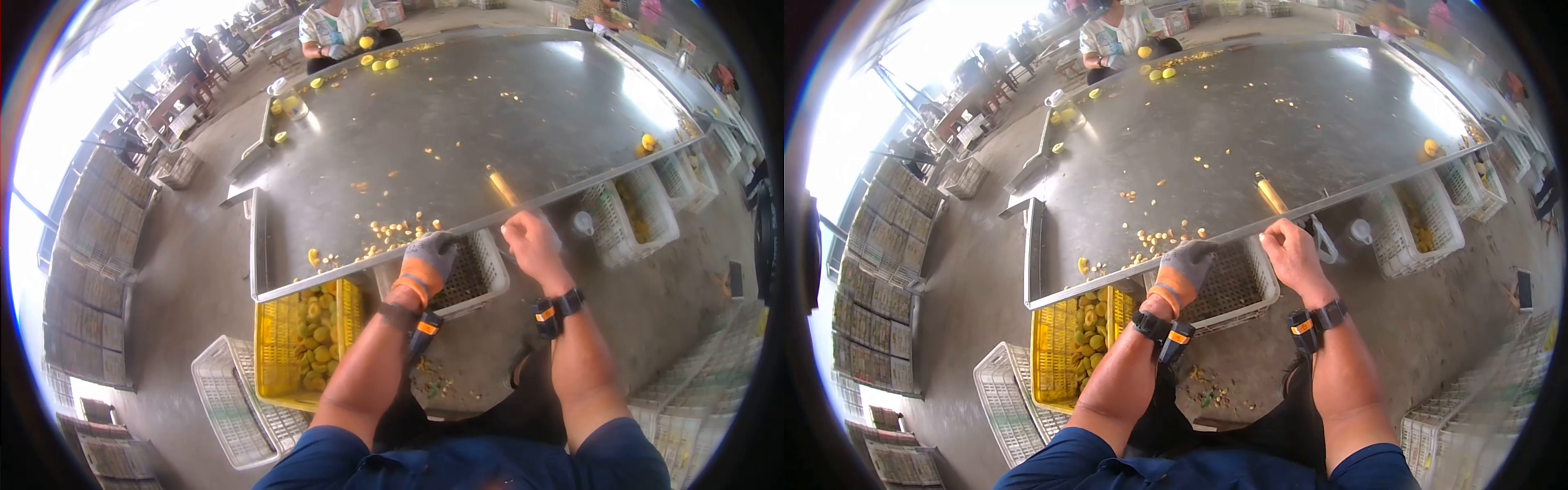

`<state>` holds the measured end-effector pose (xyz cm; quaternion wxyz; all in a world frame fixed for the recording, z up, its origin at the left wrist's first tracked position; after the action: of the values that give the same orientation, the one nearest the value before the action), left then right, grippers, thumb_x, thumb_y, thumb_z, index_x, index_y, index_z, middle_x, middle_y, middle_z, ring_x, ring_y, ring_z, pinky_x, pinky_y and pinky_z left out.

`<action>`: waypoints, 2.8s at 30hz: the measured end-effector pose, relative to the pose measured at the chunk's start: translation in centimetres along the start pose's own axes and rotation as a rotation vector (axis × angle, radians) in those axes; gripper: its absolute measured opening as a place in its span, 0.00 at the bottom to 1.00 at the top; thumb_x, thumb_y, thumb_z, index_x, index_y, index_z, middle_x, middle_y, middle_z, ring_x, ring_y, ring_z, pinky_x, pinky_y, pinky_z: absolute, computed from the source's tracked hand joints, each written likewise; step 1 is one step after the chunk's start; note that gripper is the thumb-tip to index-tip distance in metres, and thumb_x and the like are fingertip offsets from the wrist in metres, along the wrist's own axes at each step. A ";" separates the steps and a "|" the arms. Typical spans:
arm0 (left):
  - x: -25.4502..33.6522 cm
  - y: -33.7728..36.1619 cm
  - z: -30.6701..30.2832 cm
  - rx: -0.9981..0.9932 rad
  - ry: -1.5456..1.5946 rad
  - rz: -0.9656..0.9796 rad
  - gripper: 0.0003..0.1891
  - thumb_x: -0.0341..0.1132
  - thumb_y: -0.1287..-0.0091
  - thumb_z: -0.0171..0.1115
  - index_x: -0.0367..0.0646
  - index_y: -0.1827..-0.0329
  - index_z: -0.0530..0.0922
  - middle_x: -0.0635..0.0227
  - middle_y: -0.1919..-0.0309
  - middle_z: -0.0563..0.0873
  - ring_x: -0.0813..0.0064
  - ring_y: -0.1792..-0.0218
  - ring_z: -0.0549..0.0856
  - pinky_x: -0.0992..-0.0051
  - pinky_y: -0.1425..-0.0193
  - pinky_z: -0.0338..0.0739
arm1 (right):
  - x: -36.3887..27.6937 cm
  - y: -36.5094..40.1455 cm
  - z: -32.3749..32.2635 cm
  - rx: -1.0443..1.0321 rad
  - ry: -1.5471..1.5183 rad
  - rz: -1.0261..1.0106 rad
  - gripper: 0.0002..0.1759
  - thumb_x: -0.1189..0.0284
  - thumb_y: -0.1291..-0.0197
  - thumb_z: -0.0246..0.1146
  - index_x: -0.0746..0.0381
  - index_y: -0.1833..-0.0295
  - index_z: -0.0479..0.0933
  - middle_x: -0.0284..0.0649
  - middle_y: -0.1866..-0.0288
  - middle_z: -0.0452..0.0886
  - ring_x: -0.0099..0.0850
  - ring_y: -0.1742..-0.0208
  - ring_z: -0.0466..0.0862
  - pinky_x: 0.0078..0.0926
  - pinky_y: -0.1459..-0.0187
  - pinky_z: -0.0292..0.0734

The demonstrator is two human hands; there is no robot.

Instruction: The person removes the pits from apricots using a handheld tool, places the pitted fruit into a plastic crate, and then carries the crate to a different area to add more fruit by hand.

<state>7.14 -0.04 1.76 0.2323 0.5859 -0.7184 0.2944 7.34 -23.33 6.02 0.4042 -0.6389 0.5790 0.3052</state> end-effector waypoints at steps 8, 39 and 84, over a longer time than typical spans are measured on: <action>2.5 2.5 3.3 -0.074 0.225 0.129 0.15 0.30 0.28 0.72 0.44 0.39 0.90 0.53 0.48 0.92 0.49 0.47 0.93 0.60 0.40 0.88 | 5.1 -0.3 1.3 -0.040 -0.314 0.202 0.09 0.71 0.23 0.66 0.68 0.55 0.81 0.34 0.66 0.85 0.19 0.67 0.83 0.24 0.63 0.79; 10.2 -6.7 -3.0 -1.190 -0.818 0.532 0.09 0.39 0.28 0.70 0.49 0.51 0.91 0.61 0.52 0.95 0.56 0.49 0.94 0.61 0.44 0.89 | 6.2 63.4 -22.4 -0.051 0.425 1.346 0.15 0.65 0.37 0.65 0.57 0.54 0.93 0.54 0.56 0.92 0.56 0.50 0.92 0.54 0.46 0.88; 44.2 -28.6 34.9 -1.390 -0.871 1.021 0.15 0.44 0.22 0.61 0.47 0.43 0.88 0.58 0.49 0.93 0.54 0.48 0.93 0.53 0.45 0.88 | 8.4 51.9 -36.6 0.349 0.312 1.590 0.12 0.62 0.45 0.75 0.55 0.58 0.91 0.47 0.59 0.92 0.52 0.53 0.92 0.54 0.51 0.86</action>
<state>26.44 -59.45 11.01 0.0843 -0.0077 -0.9234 -0.3743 -45.53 -59.42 8.21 0.0764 -0.0021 0.9466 0.3133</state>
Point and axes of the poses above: each hand's wrist, its own y-axis away from the middle knuckle, its own z-axis out of the palm, x = y × z, the point moved 9 cm from there along -y, towards the middle knuckle
